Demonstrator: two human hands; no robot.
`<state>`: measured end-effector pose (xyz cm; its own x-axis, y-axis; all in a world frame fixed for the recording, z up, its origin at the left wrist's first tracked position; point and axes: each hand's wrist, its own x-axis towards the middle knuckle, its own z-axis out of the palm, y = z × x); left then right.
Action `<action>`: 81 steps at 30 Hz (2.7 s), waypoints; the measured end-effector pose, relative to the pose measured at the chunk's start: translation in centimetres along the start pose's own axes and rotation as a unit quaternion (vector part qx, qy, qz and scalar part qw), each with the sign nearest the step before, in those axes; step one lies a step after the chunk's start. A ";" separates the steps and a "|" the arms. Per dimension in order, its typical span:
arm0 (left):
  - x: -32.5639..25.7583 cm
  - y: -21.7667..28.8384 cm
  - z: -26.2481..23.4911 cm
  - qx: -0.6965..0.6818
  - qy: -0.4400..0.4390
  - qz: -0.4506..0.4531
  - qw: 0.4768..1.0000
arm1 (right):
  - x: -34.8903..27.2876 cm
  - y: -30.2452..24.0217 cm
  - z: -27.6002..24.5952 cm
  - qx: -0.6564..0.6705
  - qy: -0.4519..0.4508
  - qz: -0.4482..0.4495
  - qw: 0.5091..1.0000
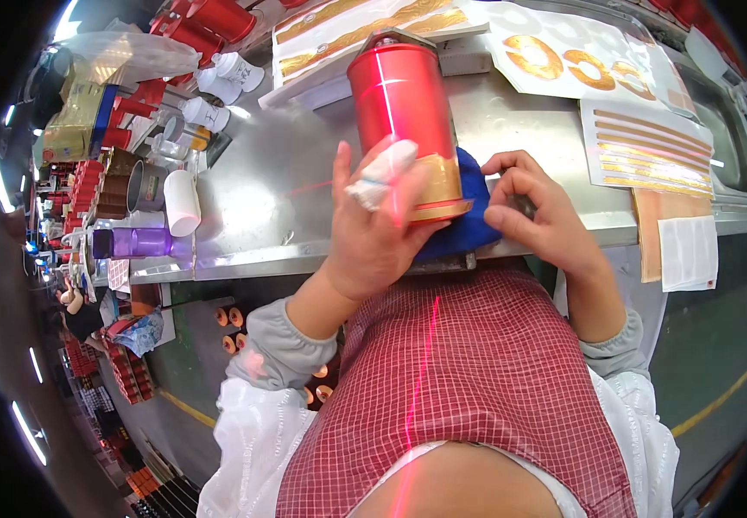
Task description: The person applies gold decorative stickers to red cylindrical containers. They peel the stickers from a backing sheet, align them on the container's body and lid, and smooth them down using a green sponge and their fingers. The person handles the containers one at a time, rotating them to apply multiple labels.
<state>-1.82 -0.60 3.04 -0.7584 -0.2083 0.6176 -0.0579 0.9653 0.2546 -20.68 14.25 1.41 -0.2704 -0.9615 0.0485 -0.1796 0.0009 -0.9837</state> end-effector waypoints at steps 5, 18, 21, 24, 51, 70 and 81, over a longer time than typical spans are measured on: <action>-3.4 -1.1 1.0 -0.141 0.069 -0.088 0.984 | 0.6 -0.1 2.1 -0.165 0.052 -0.148 0.974; 0.1 2.1 0.9 -0.179 0.068 -0.210 0.959 | 1.0 0.7 3.2 -0.154 0.093 -0.185 0.966; -0.4 1.9 1.0 -0.265 0.136 -0.199 0.934 | 1.0 0.8 3.2 -0.152 0.092 -0.190 0.966; -2.1 1.6 1.0 -0.271 0.178 -0.159 0.933 | 1.1 0.9 3.2 -0.149 0.093 -0.195 0.965; -2.1 0.3 -1.7 0.063 0.054 0.069 0.994 | 1.2 1.2 3.5 -0.142 0.103 -0.200 0.964; -0.2 0.9 -0.4 0.174 -0.024 0.246 0.953 | 1.1 1.1 3.9 -0.168 0.113 -0.186 0.962; -2.0 1.1 -0.3 0.176 -0.034 0.190 0.965 | 0.9 0.9 3.9 -0.185 0.101 -0.174 0.962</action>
<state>-0.20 0.88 2.32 -0.8086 0.1696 0.5634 0.0237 0.9661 -0.2569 -17.40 12.28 -0.15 -0.3046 -0.8483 0.4332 -0.6062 -0.1781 -0.7751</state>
